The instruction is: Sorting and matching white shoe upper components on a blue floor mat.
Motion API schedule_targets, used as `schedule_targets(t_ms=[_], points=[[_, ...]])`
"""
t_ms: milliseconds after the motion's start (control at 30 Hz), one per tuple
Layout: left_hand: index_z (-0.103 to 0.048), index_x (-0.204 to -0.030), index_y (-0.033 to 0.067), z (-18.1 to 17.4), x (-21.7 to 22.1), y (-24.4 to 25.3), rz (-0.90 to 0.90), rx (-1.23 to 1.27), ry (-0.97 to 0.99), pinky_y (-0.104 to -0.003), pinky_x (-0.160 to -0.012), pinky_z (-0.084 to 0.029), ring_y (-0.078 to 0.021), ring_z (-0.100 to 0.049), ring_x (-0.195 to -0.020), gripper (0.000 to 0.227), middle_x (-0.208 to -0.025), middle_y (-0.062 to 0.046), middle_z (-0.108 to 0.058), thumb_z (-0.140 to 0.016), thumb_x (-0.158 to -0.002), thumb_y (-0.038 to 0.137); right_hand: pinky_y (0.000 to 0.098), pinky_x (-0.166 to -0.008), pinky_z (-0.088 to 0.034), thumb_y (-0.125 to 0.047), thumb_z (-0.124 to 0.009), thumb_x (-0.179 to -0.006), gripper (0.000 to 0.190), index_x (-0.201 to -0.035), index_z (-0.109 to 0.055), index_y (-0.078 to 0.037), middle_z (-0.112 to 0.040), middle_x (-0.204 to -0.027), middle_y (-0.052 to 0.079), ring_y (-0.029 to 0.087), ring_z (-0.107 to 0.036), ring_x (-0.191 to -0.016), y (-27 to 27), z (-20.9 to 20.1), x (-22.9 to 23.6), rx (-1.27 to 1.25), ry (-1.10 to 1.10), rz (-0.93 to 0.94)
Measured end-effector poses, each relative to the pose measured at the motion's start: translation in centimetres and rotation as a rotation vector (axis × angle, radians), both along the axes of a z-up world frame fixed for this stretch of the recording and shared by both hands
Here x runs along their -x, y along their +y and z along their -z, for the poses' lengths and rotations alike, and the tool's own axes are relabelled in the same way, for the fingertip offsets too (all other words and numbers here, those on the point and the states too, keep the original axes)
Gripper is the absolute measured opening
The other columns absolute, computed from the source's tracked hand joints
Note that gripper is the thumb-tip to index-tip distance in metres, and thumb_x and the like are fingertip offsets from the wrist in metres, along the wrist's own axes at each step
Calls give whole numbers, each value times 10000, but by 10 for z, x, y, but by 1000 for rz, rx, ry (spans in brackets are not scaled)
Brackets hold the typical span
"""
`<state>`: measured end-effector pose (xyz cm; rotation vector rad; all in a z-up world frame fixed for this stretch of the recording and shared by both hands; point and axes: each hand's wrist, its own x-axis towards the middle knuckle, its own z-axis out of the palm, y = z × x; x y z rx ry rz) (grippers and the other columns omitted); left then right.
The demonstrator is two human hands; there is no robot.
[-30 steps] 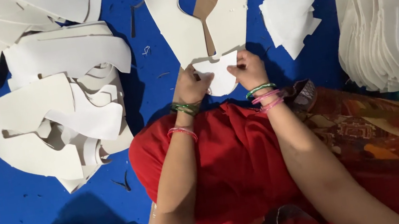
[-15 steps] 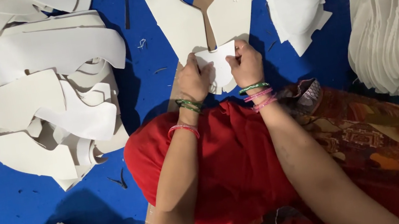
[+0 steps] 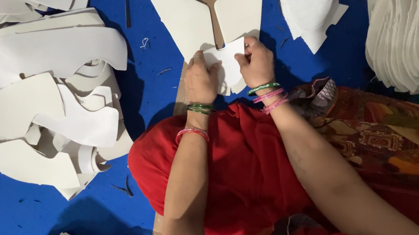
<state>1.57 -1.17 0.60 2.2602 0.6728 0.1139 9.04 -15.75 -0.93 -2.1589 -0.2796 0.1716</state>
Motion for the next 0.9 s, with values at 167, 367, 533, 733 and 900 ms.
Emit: schedule_targets(t_ms=[167,367,533,733,900], points=[[-608,-1256,-40,9,-1,1,-5,11,-26,-471,-776,-563,-422,-695,-915,505,-1061,-249,-706,-781,-857,217,324,-675,-587,1,-785,-839,304,-1113,-653,5,-756,-851,134,232,-769,-751,1,-5,-2,-54,116,11],[-630,-1206,-35,8,0,3,-11,-15,-82,-462,-771,-559,-414,-693,-901,471,-1022,-242,-713,-796,-838,207,329,-675,-590,12,-783,-835,317,-1122,-648,9,-746,-855,133,237,-767,-759,0,-3,-1,-68,74,-7],[-648,-1082,-12,-2,-2,4,-50,61,-3,-449,-739,-562,-387,-710,-849,407,-924,-212,-724,-822,-830,254,355,-654,-573,9,-819,-805,327,-1093,-663,7,-688,-835,144,269,-726,-726,-1,-2,0,-8,-14,-16],[-648,-1106,-14,-4,-3,1,-53,-41,-24,-469,-705,-547,-398,-688,-821,417,-897,-216,-710,-814,-825,245,360,-644,-571,-6,-828,-791,324,-1062,-652,13,-671,-843,152,280,-718,-719,0,-3,0,8,-32,-5],[-642,-1156,-12,-2,-3,2,-72,-35,-15,-476,-704,-542,-401,-681,-818,418,-893,-218,-703,-792,-854,236,361,-662,-572,-9,-806,-810,313,-1077,-644,12,-681,-862,140,279,-724,-740,1,-6,1,-5,-1,-13]])
